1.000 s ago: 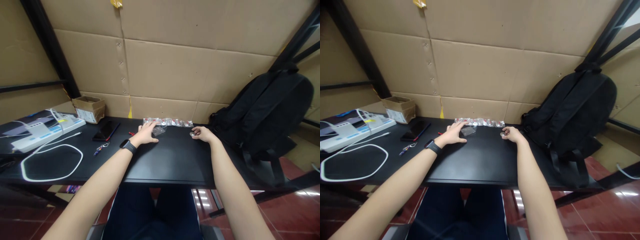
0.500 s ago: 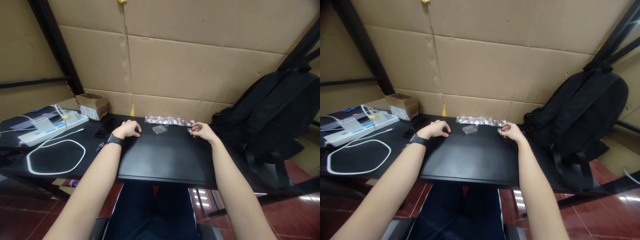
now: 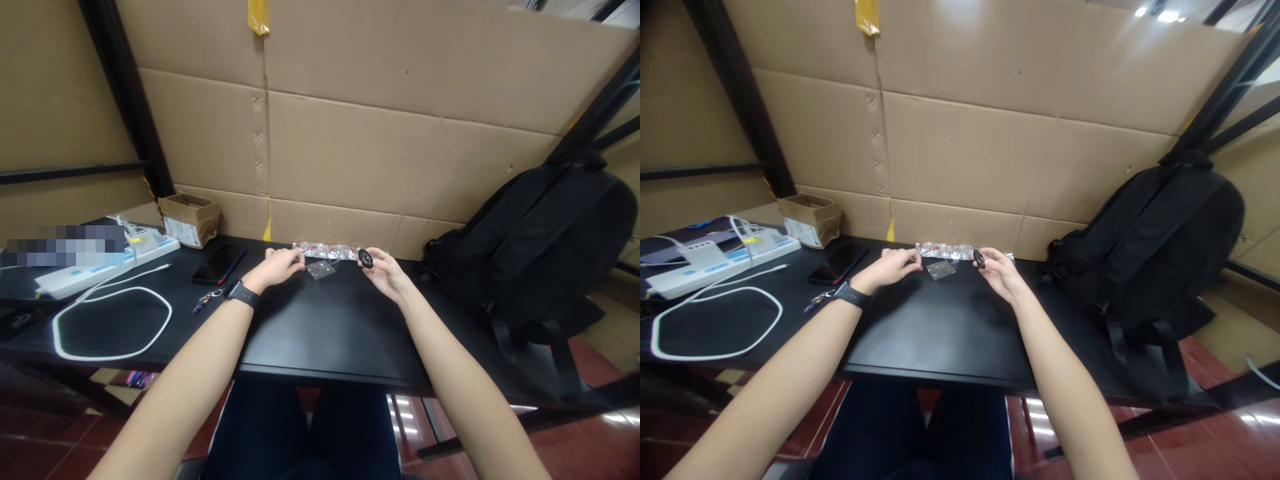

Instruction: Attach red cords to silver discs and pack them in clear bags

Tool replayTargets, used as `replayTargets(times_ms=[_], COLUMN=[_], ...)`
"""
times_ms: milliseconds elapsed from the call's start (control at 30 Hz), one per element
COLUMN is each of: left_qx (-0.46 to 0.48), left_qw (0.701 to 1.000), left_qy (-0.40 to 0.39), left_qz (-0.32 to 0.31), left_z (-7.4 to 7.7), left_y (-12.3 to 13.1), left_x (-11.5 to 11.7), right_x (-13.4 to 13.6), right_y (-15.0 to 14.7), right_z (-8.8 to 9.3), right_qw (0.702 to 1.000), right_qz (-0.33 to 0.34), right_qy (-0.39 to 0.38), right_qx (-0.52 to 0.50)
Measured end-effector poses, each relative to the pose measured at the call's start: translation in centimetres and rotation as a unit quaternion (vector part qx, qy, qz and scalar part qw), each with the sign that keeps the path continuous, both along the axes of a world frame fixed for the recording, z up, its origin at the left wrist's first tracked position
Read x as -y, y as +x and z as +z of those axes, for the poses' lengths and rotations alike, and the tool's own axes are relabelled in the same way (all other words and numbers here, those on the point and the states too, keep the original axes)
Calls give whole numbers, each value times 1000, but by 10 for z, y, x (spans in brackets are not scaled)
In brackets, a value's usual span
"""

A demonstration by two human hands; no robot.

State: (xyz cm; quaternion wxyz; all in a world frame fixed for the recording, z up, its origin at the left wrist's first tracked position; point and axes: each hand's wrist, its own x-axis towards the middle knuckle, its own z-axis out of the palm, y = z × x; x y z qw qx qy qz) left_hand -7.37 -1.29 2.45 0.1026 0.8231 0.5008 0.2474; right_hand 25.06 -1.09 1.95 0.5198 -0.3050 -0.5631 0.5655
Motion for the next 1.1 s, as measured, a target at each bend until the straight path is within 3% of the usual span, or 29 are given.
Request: replayTargets(times_ms=[100,267,600,800,967,1100], left_qx=[178,324,315,247,304,350], left_qw=[980,939,943,963,947,933], left_qy=[2,48,72,96,99,68], left_qz=[-89,-105,-78,-50,-25,-49], left_z=[6,4,-5,-5,-16,-27], left_y=[26,57,73,77,78,78], left_x=[12,21,29,31,22,11], right_x=[2,6,15,16,18,18], right_y=[-15,-37,-57,-62,-68,-67], right_z=[-3,-8,-12,-14,-13,-12], right_qw=[1000,999,997,999,996,996], right_qz=[7,23,41,-15,-40,-37], right_qy=[-13,-23,-22,28,79,80], right_qx=[-13,-25,-59,-38,-11,11])
